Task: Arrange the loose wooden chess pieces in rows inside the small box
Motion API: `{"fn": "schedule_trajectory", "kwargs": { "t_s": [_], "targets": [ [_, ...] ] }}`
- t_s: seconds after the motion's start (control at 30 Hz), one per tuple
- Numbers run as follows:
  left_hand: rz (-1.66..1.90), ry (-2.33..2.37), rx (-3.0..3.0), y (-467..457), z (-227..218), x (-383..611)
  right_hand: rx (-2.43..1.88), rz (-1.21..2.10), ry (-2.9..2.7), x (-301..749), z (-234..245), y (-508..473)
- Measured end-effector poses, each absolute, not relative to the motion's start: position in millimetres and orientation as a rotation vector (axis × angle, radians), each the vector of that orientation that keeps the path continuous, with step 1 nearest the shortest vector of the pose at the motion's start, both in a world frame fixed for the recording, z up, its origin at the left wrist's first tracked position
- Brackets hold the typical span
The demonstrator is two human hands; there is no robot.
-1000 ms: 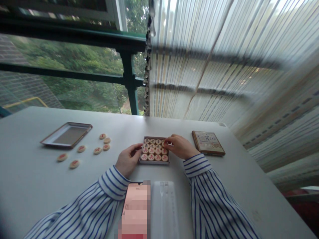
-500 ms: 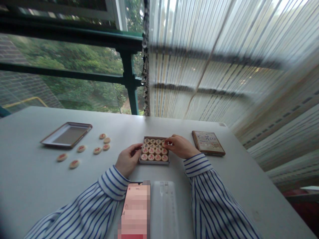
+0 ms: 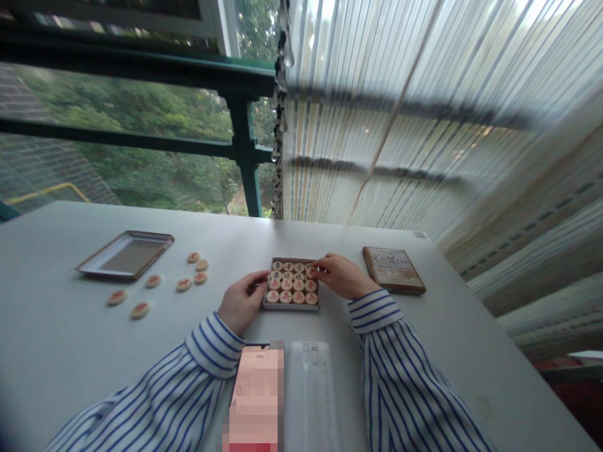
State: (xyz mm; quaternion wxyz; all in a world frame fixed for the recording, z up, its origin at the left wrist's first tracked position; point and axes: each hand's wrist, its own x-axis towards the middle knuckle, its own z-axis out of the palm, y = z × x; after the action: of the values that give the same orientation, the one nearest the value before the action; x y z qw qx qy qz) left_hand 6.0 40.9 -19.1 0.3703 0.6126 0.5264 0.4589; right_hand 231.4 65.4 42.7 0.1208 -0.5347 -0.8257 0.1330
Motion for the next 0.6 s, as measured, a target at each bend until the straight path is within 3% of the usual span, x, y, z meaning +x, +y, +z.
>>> {"fn": "schedule_trajectory", "kwargs": {
  "t_s": [0.6],
  "targets": [
    [1.171, 1.344, 1.597, 40.7, -20.3, 6.0, -1.57, 0.421, -2.447, 226.1, 48.1, 61.7]
  ]
}}
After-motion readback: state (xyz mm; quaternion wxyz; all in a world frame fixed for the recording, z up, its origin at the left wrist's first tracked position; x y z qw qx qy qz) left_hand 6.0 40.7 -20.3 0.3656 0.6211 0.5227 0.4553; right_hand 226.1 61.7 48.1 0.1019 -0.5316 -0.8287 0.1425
